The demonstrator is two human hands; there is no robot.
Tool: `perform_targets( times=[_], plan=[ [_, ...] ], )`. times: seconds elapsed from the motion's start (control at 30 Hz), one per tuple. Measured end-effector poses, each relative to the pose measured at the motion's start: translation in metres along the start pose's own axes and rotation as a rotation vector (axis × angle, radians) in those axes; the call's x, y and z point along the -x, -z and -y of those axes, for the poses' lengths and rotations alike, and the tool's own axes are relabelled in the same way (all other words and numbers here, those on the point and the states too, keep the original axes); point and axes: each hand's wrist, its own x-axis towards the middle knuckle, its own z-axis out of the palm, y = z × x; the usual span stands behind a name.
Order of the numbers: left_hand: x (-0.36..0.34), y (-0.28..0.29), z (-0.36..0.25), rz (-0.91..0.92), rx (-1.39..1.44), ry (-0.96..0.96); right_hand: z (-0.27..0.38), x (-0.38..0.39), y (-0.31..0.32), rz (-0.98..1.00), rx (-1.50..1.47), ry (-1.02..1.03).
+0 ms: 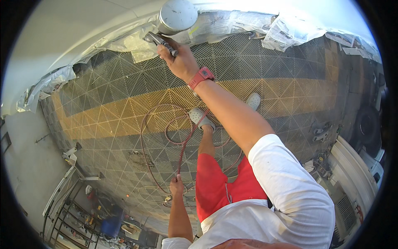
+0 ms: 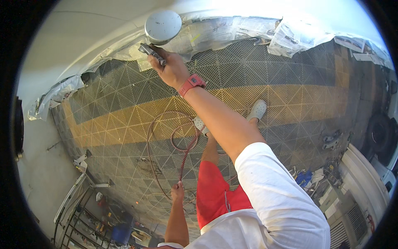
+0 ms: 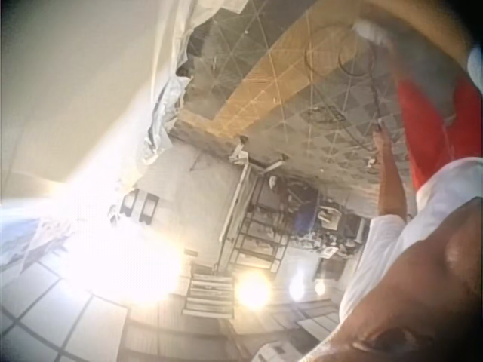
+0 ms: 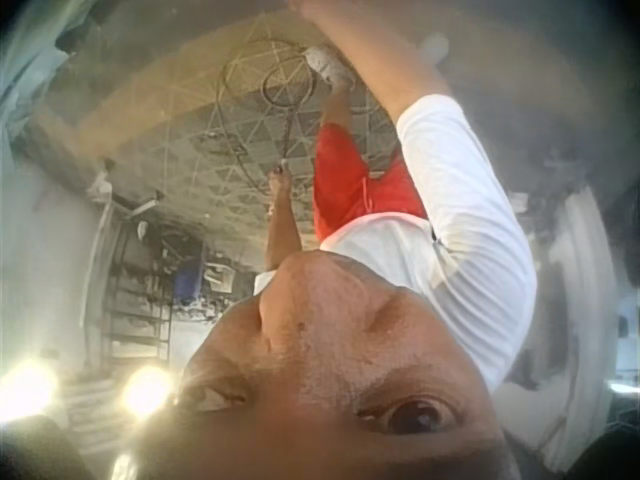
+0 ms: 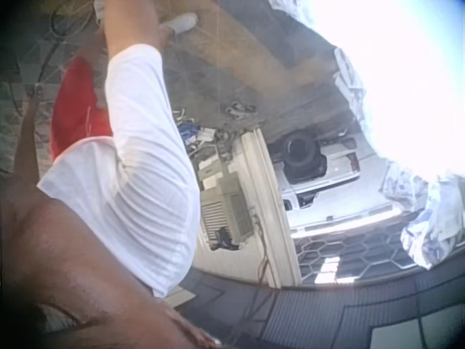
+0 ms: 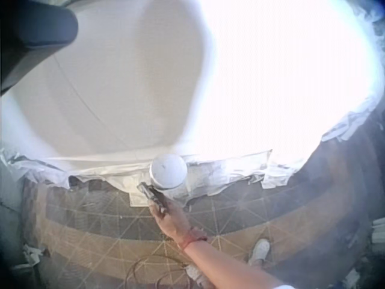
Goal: The person uses a spray gun to apply white paint to a car hood. They move around the hood, spraying different sections in smooth, overlapping passes to ensure even coverage.
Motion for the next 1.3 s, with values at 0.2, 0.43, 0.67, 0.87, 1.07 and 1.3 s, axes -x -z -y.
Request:
perform_targets(
  times=[0.2, 0.43, 0.67, 0.87, 1.07, 1.3],
  plan=[
    [0.011, -0.024, -0.034, 0.021, -0.135, -0.174, -0.034, 0.006, 0.102, -0.109, 0.136, -0.112],
    [0.045, -0.069, -0.112, 0.005, -0.248, -0.353, -0.062, 0.039, 0.313, -0.387, 0.015, -0.314],
    [0.1, -0.122, -0.223, 0.088, -0.267, -0.449, -0.073, 0.058, 0.507, -0.545, 0.051, -0.247],
    [0.128, -0.168, -0.289, 0.121, -0.334, -0.457, -0.094, 0.058, 0.643, -0.664, 0.101, -0.245],
    [0.151, -0.174, -0.322, 0.122, -0.302, -0.475, -0.119, 0.039, 0.726, -0.87, 0.15, -0.241],
    [0.131, -0.148, -0.293, 0.026, -0.125, -0.395, -0.159, 0.012, 0.692, -1.087, 0.149, -0.251]
  ],
)
